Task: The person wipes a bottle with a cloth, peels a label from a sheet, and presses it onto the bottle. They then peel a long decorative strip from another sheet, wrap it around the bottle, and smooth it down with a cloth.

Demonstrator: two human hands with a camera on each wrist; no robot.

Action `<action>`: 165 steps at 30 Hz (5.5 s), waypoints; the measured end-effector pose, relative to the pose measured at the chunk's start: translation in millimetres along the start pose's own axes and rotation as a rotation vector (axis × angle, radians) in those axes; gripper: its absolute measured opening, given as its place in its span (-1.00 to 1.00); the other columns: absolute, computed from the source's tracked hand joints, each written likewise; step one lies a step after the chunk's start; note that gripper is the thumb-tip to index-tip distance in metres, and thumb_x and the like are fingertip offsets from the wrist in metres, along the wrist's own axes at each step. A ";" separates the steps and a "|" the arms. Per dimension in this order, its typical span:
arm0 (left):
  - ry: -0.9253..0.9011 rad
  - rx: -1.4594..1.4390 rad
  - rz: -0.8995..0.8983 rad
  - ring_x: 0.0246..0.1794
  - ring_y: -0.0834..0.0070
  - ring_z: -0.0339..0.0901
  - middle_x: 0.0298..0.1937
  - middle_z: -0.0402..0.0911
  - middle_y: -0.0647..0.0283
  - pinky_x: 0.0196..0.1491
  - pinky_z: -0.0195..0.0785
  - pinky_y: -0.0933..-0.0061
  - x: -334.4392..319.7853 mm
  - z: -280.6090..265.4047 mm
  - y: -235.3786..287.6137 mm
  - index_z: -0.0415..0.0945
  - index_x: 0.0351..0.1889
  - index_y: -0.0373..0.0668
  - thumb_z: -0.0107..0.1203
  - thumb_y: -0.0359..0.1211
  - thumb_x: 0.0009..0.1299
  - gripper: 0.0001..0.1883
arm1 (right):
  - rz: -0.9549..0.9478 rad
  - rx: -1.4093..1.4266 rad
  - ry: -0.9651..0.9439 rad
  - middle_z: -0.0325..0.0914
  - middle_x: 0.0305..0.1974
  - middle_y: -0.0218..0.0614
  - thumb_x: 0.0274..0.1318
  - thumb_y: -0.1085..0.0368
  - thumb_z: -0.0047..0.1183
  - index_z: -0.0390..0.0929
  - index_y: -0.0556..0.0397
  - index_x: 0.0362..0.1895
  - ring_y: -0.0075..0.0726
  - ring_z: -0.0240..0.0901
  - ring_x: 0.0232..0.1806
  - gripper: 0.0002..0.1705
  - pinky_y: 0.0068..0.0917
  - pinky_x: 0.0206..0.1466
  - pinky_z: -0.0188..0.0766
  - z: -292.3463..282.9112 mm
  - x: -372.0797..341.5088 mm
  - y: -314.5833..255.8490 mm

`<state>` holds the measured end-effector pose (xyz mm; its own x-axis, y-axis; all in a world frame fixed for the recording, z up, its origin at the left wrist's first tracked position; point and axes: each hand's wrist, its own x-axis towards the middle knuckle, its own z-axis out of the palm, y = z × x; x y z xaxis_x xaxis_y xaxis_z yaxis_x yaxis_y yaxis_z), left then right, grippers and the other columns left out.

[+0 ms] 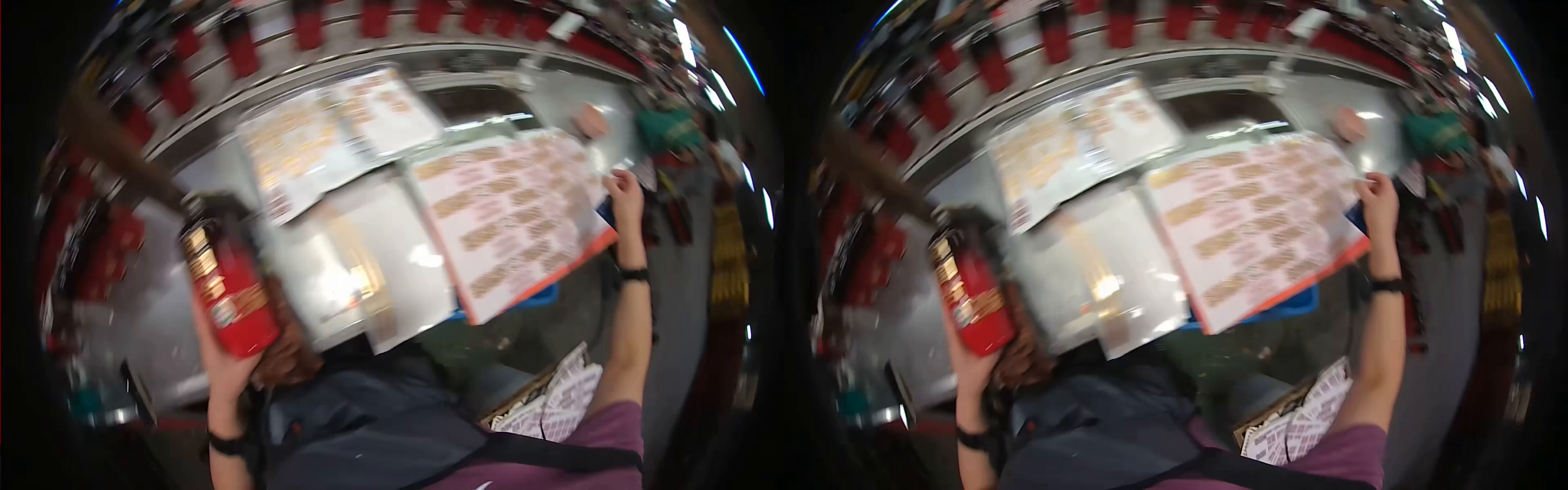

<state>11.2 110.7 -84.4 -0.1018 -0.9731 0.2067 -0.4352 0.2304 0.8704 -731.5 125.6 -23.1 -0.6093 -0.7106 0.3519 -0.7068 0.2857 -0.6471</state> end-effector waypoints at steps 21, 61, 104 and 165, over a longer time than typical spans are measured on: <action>-0.193 -0.091 0.199 0.45 -0.03 0.24 0.42 0.25 -0.19 0.43 0.13 0.14 12.3 -37.4 27.6 -0.20 0.57 -0.37 0.57 -0.01 -0.01 0.37 | -0.082 0.769 -1.223 0.47 -0.53 -0.59 0.18 0.47 0.24 0.57 0.14 -0.21 -0.82 0.30 -0.49 -0.88 -0.74 -0.40 0.21 185.1 -296.9 -406.1; -0.091 -0.726 -0.141 0.54 0.27 0.09 0.56 0.09 -0.03 0.53 -0.10 0.27 8.0 -6.6 21.2 -0.27 0.61 -0.30 0.22 -0.29 0.44 -0.03 | 0.267 0.919 -1.155 0.38 0.01 -0.38 -0.01 0.43 0.43 0.30 0.12 0.38 -0.77 0.39 -0.41 -0.15 -0.78 -0.38 0.29 210.0 -307.5 -382.1; -0.088 -0.740 -0.129 0.48 0.36 0.19 0.52 0.18 -0.01 0.48 0.00 0.34 5.1 -6.5 21.0 -0.23 0.61 -0.30 0.12 -0.31 0.52 -0.14 | 0.393 1.079 -1.199 0.43 0.08 -0.35 0.21 0.47 0.23 0.27 0.21 0.40 -0.72 0.49 -0.28 -0.31 -0.70 -0.15 0.42 219.4 -309.3 -373.8; -0.088 -0.632 -0.062 0.57 0.27 0.06 0.57 0.11 -0.05 0.53 -0.12 0.32 2.9 -6.8 8.8 -0.19 0.61 -0.27 0.29 -0.20 0.39 0.00 | 0.340 1.047 -1.245 0.41 0.11 -0.39 0.20 0.43 0.25 0.27 0.21 0.41 -0.72 0.48 -0.26 -0.29 -0.67 -0.06 0.42 220.6 -306.4 -368.0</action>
<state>13.1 109.9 -73.1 -0.1779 -0.9749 0.1337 0.1665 0.1041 0.9805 -205.4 96.4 -41.9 0.3299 -0.9023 -0.2775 0.2350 0.3632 -0.9016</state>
